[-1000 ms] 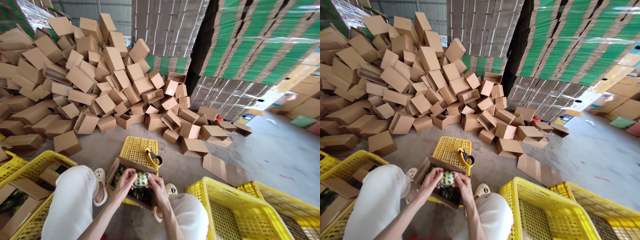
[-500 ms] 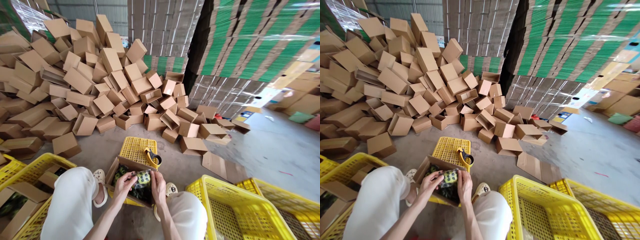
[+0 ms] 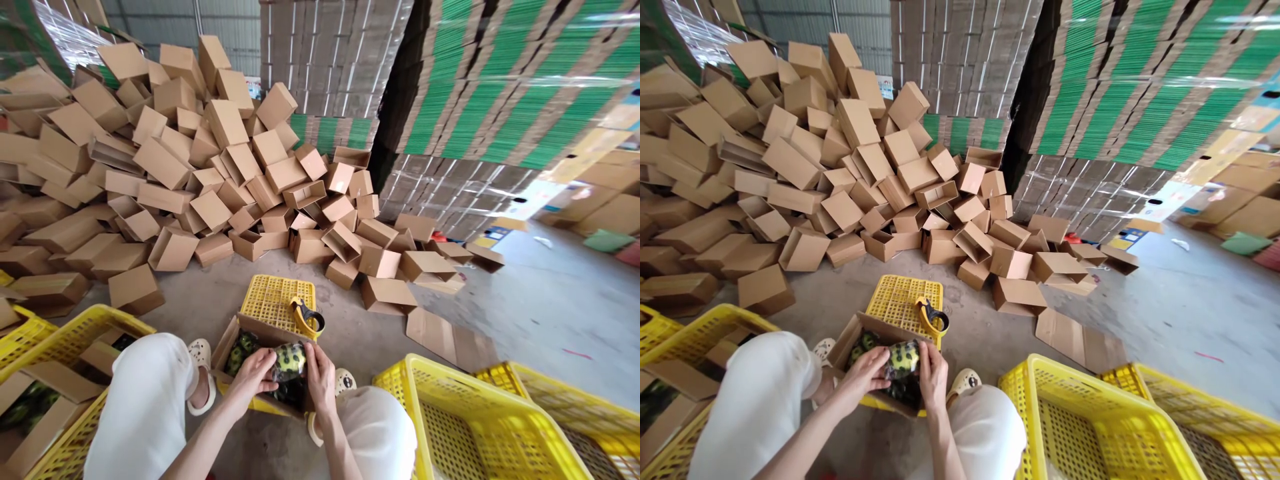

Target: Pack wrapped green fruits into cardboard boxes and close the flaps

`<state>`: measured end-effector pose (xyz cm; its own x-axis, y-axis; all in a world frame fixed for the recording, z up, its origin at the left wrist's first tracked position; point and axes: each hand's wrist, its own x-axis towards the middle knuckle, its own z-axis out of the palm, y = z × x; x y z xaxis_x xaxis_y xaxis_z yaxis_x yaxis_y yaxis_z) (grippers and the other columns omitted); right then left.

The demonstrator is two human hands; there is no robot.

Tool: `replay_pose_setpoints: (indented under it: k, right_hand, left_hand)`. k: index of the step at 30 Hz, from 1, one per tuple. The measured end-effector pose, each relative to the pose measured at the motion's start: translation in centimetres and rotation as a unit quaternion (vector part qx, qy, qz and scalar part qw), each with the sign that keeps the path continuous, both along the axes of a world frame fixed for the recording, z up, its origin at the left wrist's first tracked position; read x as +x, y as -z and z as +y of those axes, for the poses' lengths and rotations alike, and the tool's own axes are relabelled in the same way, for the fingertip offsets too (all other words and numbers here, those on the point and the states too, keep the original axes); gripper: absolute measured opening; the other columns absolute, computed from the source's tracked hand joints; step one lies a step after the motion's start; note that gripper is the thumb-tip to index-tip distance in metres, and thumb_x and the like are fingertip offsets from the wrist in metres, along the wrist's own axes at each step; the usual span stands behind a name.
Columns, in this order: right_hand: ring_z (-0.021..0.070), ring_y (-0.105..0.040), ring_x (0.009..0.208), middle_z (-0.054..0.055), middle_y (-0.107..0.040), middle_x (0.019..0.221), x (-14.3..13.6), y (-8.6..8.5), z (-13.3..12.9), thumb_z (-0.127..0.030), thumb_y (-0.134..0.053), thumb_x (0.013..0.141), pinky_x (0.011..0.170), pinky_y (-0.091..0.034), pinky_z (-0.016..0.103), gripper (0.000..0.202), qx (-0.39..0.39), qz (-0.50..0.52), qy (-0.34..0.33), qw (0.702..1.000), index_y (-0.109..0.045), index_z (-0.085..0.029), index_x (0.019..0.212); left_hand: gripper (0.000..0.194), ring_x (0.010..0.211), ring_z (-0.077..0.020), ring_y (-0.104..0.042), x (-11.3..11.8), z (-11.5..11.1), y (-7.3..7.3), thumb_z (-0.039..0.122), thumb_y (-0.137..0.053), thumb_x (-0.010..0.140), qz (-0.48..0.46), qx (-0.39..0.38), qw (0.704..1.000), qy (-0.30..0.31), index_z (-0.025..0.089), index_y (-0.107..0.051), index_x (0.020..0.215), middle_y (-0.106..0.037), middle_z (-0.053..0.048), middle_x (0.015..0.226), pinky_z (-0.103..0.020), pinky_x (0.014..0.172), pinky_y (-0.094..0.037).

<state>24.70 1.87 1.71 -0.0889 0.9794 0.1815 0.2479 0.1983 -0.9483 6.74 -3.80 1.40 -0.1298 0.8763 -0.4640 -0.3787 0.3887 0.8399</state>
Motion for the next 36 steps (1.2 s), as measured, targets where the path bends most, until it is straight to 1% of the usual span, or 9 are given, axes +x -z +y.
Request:
replay_pose_setpoints:
  k: [5,12,15,19,22,26,29,32,36]
  right_hand:
    - [0.0208,-0.063,0.079,0.005,-0.073,0.082,-0.1,-0.6,0.2,-0.061,-0.054,0.101,0.075,-0.050,0.028,0.050,0.008,-0.001,-0.035,0.999,-0.077,-0.018,0.089]
    - [0.0186,-0.057,0.067,0.002,-0.067,0.070,-0.4,-0.5,-0.1,-0.066,-0.053,0.099,0.064,-0.045,0.027,0.055,-0.010,-0.009,-0.021,1.000,-0.075,-0.018,0.083]
    - [0.0166,-0.054,0.063,0.001,-0.063,0.066,-0.3,-0.4,-0.3,-0.065,-0.052,0.100,0.061,-0.041,0.026,0.054,0.006,-0.027,-0.025,0.999,-0.070,-0.018,0.078]
    - [0.0166,-0.054,0.063,0.001,-0.064,0.067,-0.4,-0.6,-0.3,-0.061,-0.051,0.102,0.061,-0.042,0.027,0.051,0.014,-0.036,-0.041,0.998,-0.070,-0.019,0.080]
    - [0.0202,-0.062,0.070,0.004,-0.070,0.075,-0.5,-0.6,-0.3,-0.057,-0.052,0.102,0.067,-0.049,0.029,0.043,0.011,-0.018,-0.075,0.997,-0.074,-0.021,0.096]
    - [0.0246,-0.068,0.081,0.007,-0.075,0.089,-0.8,-0.4,-0.2,-0.054,-0.053,0.101,0.074,-0.056,0.033,0.040,0.004,0.003,-0.105,0.994,-0.073,-0.023,0.117]
    - [0.0228,-0.067,0.078,0.005,-0.073,0.086,-1.0,-0.3,-0.2,-0.053,-0.055,0.101,0.075,-0.055,0.032,0.036,0.009,-0.005,-0.102,0.995,-0.074,-0.023,0.105]
    - [0.0184,-0.059,0.063,0.001,-0.065,0.069,-1.1,-0.4,-0.3,-0.058,-0.054,0.100,0.062,-0.051,0.028,0.039,-0.017,-0.001,-0.091,0.996,-0.069,-0.024,0.088]
    - [0.0165,-0.053,0.053,-0.003,-0.056,0.060,-0.9,-0.5,-0.1,-0.066,-0.055,0.097,0.052,-0.047,0.027,0.044,-0.066,0.025,-0.085,0.994,-0.066,-0.025,0.085]
  left_hand:
    - [0.061,0.069,-0.0118,-0.064,0.0,0.1,0.2,0.069,-0.087,0.066,0.015,0.034,0.997,-0.064,0.018,-0.072,0.095,-0.072,-0.003,0.088,-0.020,0.058,-0.055]
    - [0.057,0.053,-0.0078,-0.050,0.2,0.5,0.0,0.071,-0.084,0.067,0.035,0.080,0.988,-0.126,0.018,-0.064,0.071,-0.058,0.004,0.062,-0.018,0.051,-0.041]
    - [0.059,0.052,-0.0099,-0.050,0.2,0.3,-0.1,0.075,-0.081,0.067,0.097,0.087,0.981,-0.143,0.018,-0.065,0.070,-0.055,0.004,0.058,-0.020,0.048,-0.040]
    - [0.061,0.071,-0.0175,-0.066,-0.1,0.3,-0.4,0.078,-0.078,0.068,0.096,0.065,0.987,-0.114,0.019,-0.068,0.082,-0.068,-0.001,0.076,-0.023,0.056,-0.053]
    - [0.062,0.096,-0.0231,-0.072,-0.3,0.4,-0.9,0.074,-0.082,0.067,0.016,0.051,0.993,-0.101,0.022,-0.065,0.096,-0.074,-0.005,0.099,-0.031,0.073,-0.061]
    - [0.072,0.110,-0.0286,-0.073,-0.6,0.5,-2.0,0.065,-0.093,0.058,-0.031,0.051,0.994,-0.089,0.023,-0.064,0.109,-0.076,-0.011,0.115,-0.039,0.088,-0.062]
    - [0.075,0.112,-0.0310,-0.074,-0.8,0.3,-2.4,0.060,-0.095,0.057,-0.033,0.047,0.995,-0.086,0.023,-0.065,0.115,-0.077,-0.014,0.120,-0.038,0.086,-0.062]
    - [0.070,0.109,-0.0316,-0.075,-0.8,0.1,-2.2,0.059,-0.095,0.060,-0.024,0.049,0.995,-0.085,0.020,-0.069,0.112,-0.078,-0.015,0.116,-0.037,0.081,-0.064]
    - [0.065,0.102,-0.0297,-0.077,-0.4,0.1,-1.5,0.057,-0.095,0.059,-0.014,0.049,0.993,-0.105,0.019,-0.071,0.106,-0.079,-0.013,0.111,-0.034,0.077,-0.064]
